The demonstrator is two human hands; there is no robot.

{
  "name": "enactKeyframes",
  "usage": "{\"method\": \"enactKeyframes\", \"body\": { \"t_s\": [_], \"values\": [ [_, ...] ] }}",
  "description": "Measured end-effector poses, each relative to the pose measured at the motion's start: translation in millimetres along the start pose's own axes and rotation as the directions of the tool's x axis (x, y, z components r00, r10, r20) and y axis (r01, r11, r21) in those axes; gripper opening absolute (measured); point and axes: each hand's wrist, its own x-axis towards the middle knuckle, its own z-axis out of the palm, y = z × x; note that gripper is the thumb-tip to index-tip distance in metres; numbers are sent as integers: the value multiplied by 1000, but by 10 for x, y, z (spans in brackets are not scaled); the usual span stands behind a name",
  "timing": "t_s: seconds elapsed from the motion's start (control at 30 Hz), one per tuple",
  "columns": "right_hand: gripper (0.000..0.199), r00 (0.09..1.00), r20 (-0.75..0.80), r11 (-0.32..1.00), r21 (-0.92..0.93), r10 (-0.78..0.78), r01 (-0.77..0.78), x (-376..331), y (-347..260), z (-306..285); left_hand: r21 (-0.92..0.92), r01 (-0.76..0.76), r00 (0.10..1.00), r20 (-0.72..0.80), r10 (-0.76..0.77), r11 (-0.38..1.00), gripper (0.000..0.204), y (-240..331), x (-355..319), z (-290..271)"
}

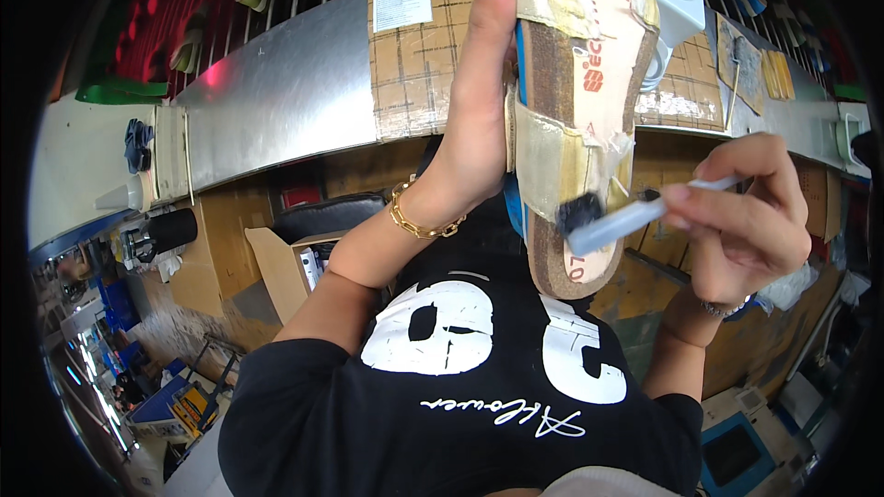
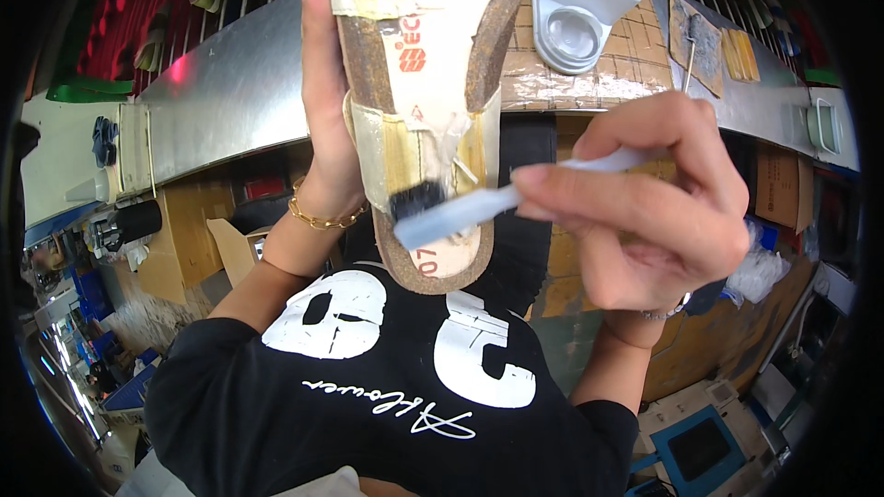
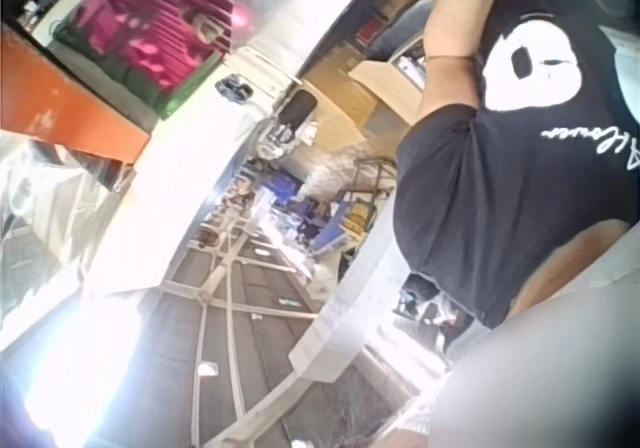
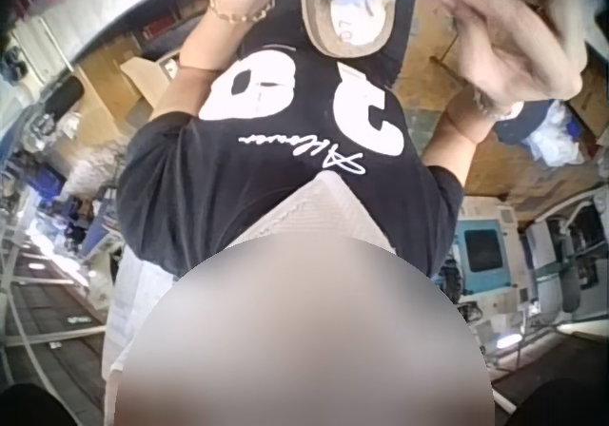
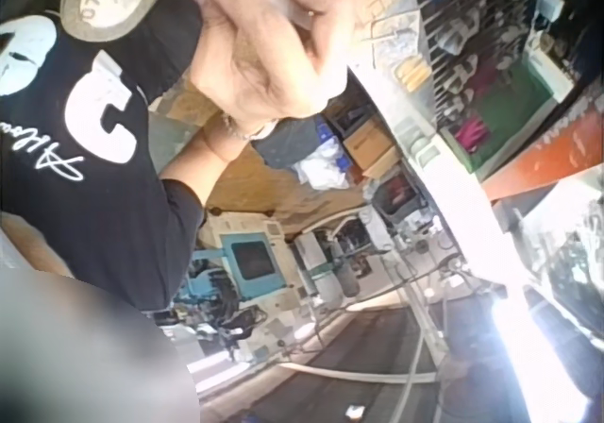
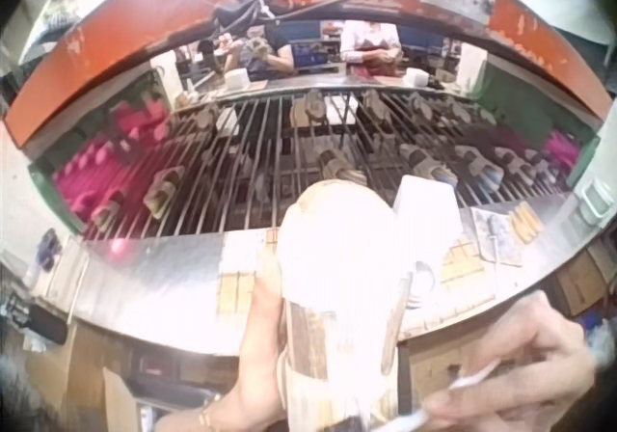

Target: The person applies a white adhesive to the soles of several shoes using a brush. They repeatedly dip the brush into a container and spread the glue on the taped areas of the shoe soles, then place each shoe on a metal rack.

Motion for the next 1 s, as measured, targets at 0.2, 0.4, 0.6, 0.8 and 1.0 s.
{"method": "enactKeyframes", "body": {
  "t_s": [0.2,0.4,0.6,0.8,1.0],
  "values": [
    [17,997,1,973,219,73,-71,123,111,68,-4,-46,999,-7,46,999,84,-139,54,-155],
    [19,963,-107,963,128,249,-235,-3,48,211,92,-311,924,-204,324,946,83,-203,178,-346],
    [21,904,-162,918,81,396,-388,-172,16,274,172,-428,793,-399,460,887,80,-185,128,-360],
    [39,966,-257,931,-342,38,-127,-281,-157,376,407,-476,676,-398,620,780,77,-239,96,-362],
    [40,950,-246,980,-13,190,-200,-210,-130,319,366,-451,671,-462,580,814,76,-234,109,-370]
  ]
}}
